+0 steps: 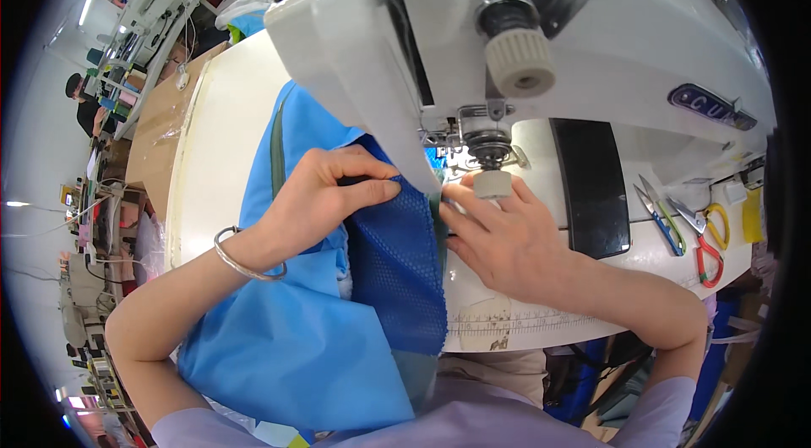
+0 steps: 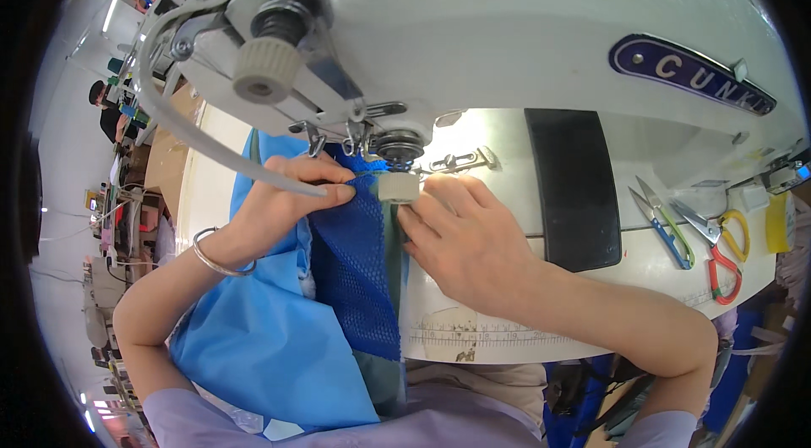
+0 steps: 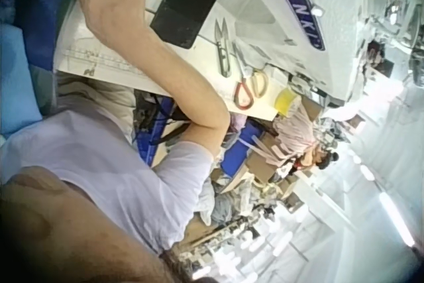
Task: The person sews a blue and green fabric bag using a sewing machine. They align the edges, guide the fabric under the needle, and stitch along the seams, periodically adjusting the bag's position to continue sewing different sections.
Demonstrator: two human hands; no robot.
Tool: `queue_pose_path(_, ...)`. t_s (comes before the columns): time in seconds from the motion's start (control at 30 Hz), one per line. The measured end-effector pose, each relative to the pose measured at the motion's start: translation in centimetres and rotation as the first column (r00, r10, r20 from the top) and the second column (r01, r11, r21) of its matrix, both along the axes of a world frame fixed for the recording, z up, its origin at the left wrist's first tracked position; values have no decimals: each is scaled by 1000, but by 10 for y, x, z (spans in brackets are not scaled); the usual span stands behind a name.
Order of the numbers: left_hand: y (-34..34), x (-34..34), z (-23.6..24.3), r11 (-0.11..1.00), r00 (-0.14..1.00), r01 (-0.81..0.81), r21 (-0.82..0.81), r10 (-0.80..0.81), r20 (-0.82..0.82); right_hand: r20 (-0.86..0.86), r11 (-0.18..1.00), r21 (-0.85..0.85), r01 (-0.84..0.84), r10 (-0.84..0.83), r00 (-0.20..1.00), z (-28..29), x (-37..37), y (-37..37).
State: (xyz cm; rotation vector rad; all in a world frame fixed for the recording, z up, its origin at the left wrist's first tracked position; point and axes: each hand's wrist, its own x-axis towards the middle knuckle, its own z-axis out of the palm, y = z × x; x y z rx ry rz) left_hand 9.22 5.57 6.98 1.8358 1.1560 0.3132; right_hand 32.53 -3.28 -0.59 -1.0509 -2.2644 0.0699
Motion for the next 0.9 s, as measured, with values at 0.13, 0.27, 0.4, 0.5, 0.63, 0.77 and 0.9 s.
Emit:
queue_pose_path(0.13, 3, 11, -2, 999, 999, -29, -24, 28, -29, -5, 991, -7, -136, 136, 991, -1, 2, -3)
queue_pose_path(0.27, 5, 26, -10, 997, 980, 23, 77, -7, -199, 25, 973, -4, -230, 231, 973, -4, 0, -6)
queue_pose_path(0.4, 10, 32, -15, 991, 985, 42, 124, -20, -173, 36, 970, 6, -242, 242, 970, -6, 2, -6)
queue_pose_path(0.5, 20, 23, -34, 990, 999, 33, 136, -37, 29, -5, 969, 19, -246, 247, 969, -9, -1, -6)
queue_pose_path(0.63, 27, 23, -40, 993, 999, 32, 114, -31, -5, 0, 971, 10, -239, 239, 971, -8, -1, -7)
queue_pose_path(0.77, 26, 32, -25, 981, 987, 109, 163, -86, -139, -15, 975, 20, -223, 224, 975, -7, -2, -7)
queue_pose_path(0.9, 33, 36, -16, 967, 924, 202, 155, -135, -359, -33, 980, 88, -181, 184, 982, -2, 0, -5)
